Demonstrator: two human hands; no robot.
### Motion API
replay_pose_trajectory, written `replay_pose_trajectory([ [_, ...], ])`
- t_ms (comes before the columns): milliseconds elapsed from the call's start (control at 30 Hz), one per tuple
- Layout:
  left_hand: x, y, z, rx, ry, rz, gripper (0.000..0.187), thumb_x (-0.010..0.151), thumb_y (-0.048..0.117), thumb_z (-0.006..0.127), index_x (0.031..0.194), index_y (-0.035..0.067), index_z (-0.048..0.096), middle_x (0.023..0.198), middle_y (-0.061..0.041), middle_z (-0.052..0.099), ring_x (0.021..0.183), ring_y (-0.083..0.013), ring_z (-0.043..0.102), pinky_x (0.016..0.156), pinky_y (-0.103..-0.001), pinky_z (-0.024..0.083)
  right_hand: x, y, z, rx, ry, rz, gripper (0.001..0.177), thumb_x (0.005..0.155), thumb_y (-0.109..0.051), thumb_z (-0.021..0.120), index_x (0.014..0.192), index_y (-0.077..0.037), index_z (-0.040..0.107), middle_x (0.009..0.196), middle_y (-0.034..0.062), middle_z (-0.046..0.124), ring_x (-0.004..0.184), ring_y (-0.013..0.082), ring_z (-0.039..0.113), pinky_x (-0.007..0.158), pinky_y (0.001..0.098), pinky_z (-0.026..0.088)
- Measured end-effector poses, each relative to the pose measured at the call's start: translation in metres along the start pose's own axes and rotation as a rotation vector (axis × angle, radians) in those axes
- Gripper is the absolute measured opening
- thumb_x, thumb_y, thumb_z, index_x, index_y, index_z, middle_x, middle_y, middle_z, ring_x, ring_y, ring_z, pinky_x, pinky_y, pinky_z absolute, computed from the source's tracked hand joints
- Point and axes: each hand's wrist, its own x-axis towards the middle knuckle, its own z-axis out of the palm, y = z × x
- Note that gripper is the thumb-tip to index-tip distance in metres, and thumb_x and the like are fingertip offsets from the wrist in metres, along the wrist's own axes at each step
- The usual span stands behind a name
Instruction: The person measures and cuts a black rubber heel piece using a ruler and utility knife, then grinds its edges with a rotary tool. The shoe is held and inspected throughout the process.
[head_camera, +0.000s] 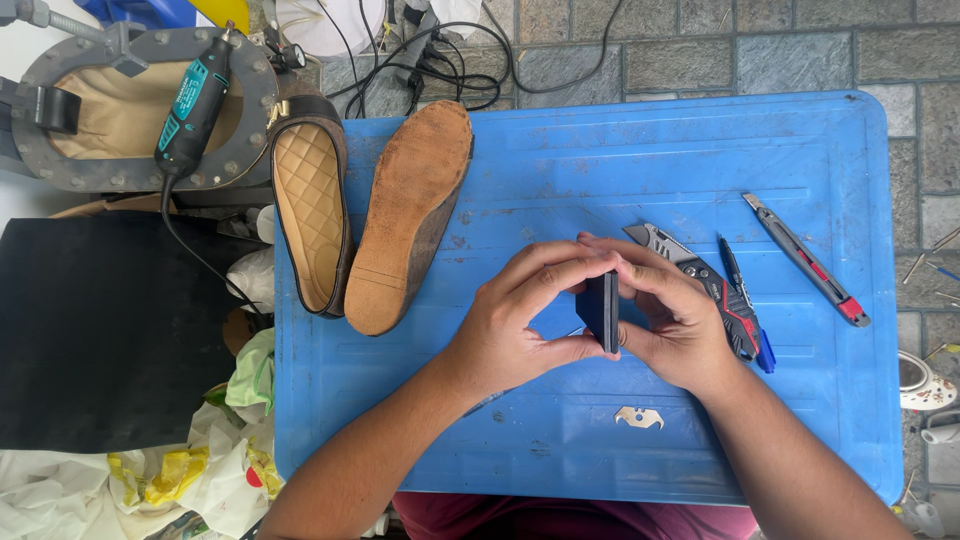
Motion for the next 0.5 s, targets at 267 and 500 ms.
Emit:
replay_pose_trajectory([
  [267, 0.002, 0.006, -0.01, 0.041, 0.008, -0.032, 0.077, 0.075, 0.027, 0.095, 0.141, 0.01, 0.057, 0.134, -0.008, 0.061, 0.125, -0.0235, 0.065, 0.105, -0.035, 0.059, -0.014, 0.014, 0.002, 0.034, 0.037, 0.076, 0.078, 0.086, 0.001, 0.08, 0.154, -0.011, 0.045, 0.157, 0.0144, 0.046, 0.145, 0.0254, 0.051, 0.122, 0.0451, 0.047],
  [500, -0.006, -0.003, -0.022, -0.201, 0.011, -0.259, 0.057, 0.094, 0.023, 0.077, 0.145, 0.007, 0.056, 0.133, -0.013, 0.064, 0.118, -0.0219, 0.068, 0.095, -0.032, 0.063, -0.009, 0.005, 0.007, -0.238, 0.123, 0.09, 0.091, 0.077, -0.007, 0.085, 0.157, -0.004, 0.041, 0.148, 0.0098, 0.053, 0.135, 0.0214, 0.057, 0.116, 0.0382, 0.047],
])
